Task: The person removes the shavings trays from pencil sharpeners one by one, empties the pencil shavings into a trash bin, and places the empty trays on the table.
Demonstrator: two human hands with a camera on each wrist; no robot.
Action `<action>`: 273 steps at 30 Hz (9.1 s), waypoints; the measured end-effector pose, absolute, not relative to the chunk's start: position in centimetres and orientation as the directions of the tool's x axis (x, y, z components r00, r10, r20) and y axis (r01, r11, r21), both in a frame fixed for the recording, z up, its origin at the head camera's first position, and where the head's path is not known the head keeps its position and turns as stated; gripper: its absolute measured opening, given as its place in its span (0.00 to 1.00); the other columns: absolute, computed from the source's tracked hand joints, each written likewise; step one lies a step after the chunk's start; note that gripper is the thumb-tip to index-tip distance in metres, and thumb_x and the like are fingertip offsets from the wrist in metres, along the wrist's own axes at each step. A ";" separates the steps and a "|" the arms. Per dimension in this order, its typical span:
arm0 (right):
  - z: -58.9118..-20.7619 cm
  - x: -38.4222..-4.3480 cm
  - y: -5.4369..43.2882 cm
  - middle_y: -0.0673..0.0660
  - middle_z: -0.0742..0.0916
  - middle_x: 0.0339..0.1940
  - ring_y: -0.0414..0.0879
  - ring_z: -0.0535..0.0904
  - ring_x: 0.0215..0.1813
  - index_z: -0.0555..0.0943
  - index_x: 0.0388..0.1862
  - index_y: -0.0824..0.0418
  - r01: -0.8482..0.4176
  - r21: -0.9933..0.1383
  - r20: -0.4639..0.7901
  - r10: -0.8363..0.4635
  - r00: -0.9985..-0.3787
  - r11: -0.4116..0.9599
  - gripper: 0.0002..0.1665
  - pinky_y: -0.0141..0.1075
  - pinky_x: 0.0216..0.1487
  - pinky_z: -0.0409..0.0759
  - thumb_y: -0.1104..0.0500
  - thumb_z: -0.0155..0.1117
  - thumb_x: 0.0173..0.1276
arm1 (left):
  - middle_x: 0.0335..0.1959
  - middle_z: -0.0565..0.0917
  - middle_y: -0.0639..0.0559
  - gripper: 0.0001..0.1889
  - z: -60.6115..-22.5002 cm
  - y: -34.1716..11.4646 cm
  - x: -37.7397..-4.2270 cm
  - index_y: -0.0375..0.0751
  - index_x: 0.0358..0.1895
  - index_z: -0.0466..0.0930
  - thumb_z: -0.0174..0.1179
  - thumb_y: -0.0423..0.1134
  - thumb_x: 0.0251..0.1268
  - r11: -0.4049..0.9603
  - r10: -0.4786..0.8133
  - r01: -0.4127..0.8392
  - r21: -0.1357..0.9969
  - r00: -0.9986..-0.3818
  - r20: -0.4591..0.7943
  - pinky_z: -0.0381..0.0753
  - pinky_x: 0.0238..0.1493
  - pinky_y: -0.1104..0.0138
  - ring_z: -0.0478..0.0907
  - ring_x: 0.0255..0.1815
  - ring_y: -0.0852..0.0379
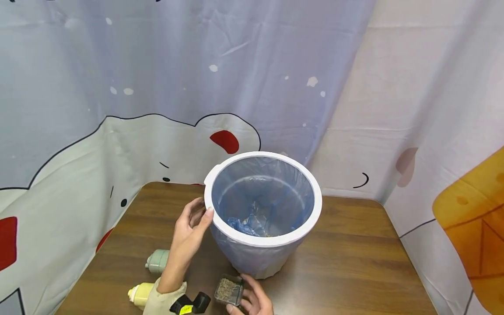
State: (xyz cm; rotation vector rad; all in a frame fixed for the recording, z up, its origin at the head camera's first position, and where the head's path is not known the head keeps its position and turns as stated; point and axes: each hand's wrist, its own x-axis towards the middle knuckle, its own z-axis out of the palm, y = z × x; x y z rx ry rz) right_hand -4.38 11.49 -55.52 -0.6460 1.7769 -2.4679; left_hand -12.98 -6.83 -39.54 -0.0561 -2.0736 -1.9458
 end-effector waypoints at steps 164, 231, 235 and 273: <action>-56.4 -4.6 18.9 0.57 0.69 0.64 0.48 0.70 0.61 0.49 0.68 0.75 -0.307 -0.764 0.542 -0.305 -0.783 -0.568 0.47 0.38 0.55 0.74 0.93 0.42 0.47 | 0.71 0.55 0.47 0.28 -38.5 -3.5 -12.2 0.44 0.72 0.49 0.38 0.39 0.67 0.138 -0.191 0.454 0.880 -0.860 0.473 0.56 0.63 0.46 0.56 0.68 0.48; -47.6 -4.1 24.7 0.79 0.64 0.61 0.58 0.66 0.64 0.46 0.62 0.89 -0.549 -0.760 0.641 -0.262 -0.722 -0.348 0.42 0.40 0.56 0.73 0.94 0.43 0.44 | 0.71 0.56 0.55 0.28 -42.0 -4.1 -14.1 0.62 0.71 0.49 0.41 0.45 0.68 0.152 -0.196 0.405 0.902 -0.882 0.429 0.61 0.61 0.48 0.62 0.65 0.51; -46.5 -4.3 24.5 0.84 0.64 0.58 0.62 0.67 0.63 0.47 0.60 0.91 -0.599 -0.707 0.693 -0.201 -0.692 -0.377 0.41 0.42 0.55 0.73 0.94 0.45 0.43 | 0.70 0.57 0.54 0.29 -41.8 -4.2 -14.1 0.58 0.72 0.49 0.41 0.43 0.68 0.147 -0.194 0.407 0.901 -0.882 0.430 0.62 0.60 0.48 0.62 0.65 0.48; -36.4 -4.4 22.6 0.72 0.74 0.58 0.55 0.74 0.58 0.59 0.57 0.89 -0.624 -0.757 0.647 -0.092 -0.757 -0.197 0.36 0.36 0.50 0.76 0.92 0.49 0.43 | 0.66 0.63 0.42 0.27 -38.4 -3.7 -12.2 0.46 0.71 0.52 0.41 0.38 0.68 0.179 -0.201 0.392 0.902 -0.883 0.424 0.65 0.57 0.49 0.67 0.56 0.47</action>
